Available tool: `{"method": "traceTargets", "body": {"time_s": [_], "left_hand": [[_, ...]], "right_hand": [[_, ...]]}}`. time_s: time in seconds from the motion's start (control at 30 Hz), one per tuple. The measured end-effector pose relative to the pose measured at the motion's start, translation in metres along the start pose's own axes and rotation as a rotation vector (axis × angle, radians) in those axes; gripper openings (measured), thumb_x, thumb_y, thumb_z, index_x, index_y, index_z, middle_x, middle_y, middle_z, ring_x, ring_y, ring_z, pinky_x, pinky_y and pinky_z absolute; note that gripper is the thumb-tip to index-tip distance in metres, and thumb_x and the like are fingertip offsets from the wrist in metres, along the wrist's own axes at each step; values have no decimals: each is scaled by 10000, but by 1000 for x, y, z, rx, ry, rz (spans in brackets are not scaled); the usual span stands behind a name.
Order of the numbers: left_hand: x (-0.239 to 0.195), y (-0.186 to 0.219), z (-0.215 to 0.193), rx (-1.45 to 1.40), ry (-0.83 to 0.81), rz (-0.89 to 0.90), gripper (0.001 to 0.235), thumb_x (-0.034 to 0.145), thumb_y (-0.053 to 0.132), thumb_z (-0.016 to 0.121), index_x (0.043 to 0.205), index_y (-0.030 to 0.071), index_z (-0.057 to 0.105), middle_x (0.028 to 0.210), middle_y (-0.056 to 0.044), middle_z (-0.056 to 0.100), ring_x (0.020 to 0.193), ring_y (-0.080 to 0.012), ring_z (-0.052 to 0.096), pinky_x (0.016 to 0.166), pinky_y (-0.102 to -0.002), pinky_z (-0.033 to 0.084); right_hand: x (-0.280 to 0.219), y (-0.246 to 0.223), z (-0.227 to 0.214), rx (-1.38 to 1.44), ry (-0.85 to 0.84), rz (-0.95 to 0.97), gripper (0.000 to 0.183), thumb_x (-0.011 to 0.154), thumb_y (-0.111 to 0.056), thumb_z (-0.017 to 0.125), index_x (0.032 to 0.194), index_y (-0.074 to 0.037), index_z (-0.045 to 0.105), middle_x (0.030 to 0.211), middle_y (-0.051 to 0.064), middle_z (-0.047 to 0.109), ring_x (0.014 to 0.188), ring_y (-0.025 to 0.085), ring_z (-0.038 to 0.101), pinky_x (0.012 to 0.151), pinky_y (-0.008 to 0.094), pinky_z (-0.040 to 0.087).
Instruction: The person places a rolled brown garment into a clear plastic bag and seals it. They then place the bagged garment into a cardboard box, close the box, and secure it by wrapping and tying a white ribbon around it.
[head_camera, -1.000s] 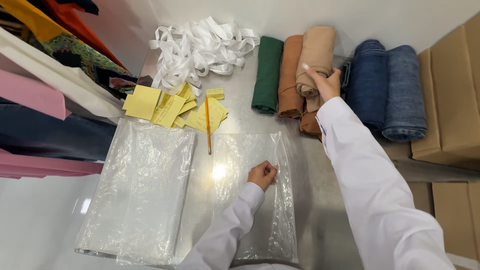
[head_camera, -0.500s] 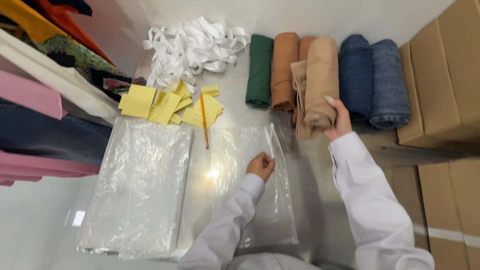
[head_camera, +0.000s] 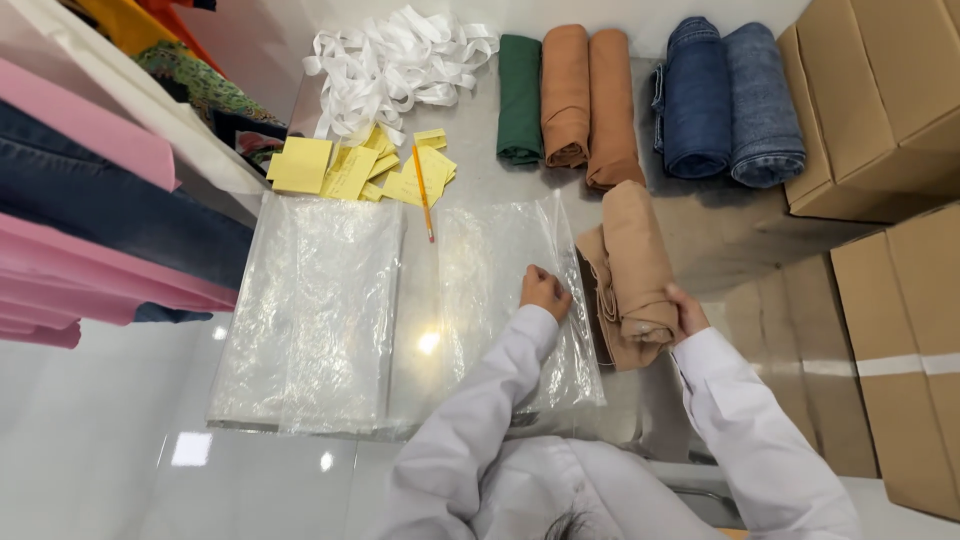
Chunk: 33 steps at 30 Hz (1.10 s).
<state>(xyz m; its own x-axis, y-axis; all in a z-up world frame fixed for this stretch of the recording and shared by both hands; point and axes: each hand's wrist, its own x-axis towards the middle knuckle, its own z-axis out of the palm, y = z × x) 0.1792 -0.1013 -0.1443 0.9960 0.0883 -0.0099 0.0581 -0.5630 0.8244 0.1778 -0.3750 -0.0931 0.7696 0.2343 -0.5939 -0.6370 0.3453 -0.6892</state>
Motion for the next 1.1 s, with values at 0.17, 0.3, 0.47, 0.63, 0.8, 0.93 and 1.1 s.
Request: {"method": "traceTargets", "body": {"time_s": [0.17, 0.3, 0.47, 0.63, 0.8, 0.93, 1.1], "left_hand": [[4, -10, 2, -28, 4, 28, 221, 737, 251, 713, 712, 99, 556, 1077, -81, 462, 1062, -374, 582, 948, -416, 507], [4, -11, 8, 17, 19, 35, 221, 738, 276, 728, 725, 119, 573, 1060, -63, 473, 1056, -354, 583, 931, -410, 510], [1, -10, 7, 32, 37, 37, 230, 768, 287, 729, 736, 116, 578, 1073, -50, 480, 1089, -345, 573, 942, -405, 502], [10, -23, 7, -139, 43, 59, 143, 821, 175, 701, 838, 43, 650, 1092, -132, 530, 1125, -414, 586, 993, -431, 510], [8, -39, -11, -483, 119, -66, 207, 896, 280, 650, 820, 89, 637, 1105, -108, 597, 1137, -330, 614, 1007, -395, 490], [5, -23, -35, -556, 212, -79, 204, 910, 280, 656, 778, 128, 617, 1075, -52, 598, 1097, -245, 625, 968, -342, 489], [-9, 4, -64, -801, 373, -149, 288, 981, 253, 633, 772, 62, 582, 1198, -100, 592, 1171, -255, 598, 980, -401, 521]], "right_hand": [[-2, 7, 47, 194, -57, -117, 944, 839, -757, 660, 1476, -90, 457, 1385, 234, 576, 1122, 432, 663, 798, 674, 577], [18, 11, 58, 173, -45, -99, 874, 843, -709, 672, 1435, -92, 494, 1351, 212, 599, 1101, 410, 668, 830, 639, 565], [44, 19, 78, 152, -32, -87, 795, 847, -655, 685, 1390, -94, 536, 1311, 189, 624, 1079, 385, 674, 865, 598, 551], [60, 38, 85, 135, -22, -69, 716, 851, -600, 699, 1344, -96, 577, 1272, 165, 650, 1056, 360, 680, 900, 558, 537], [74, 43, 69, 104, -2, -36, 611, 856, -528, 716, 1283, -98, 632, 1220, 134, 684, 1026, 328, 688, 947, 505, 518], [81, 55, 59, 94, 12, -15, 560, 859, -491, 725, 1252, -99, 660, 1194, 118, 701, 1010, 311, 692, 971, 478, 509], [104, 65, 41, 75, 24, 14, 519, 850, -446, 747, 1241, -111, 684, 1192, 121, 715, 1002, 311, 707, 998, 477, 517]]}}
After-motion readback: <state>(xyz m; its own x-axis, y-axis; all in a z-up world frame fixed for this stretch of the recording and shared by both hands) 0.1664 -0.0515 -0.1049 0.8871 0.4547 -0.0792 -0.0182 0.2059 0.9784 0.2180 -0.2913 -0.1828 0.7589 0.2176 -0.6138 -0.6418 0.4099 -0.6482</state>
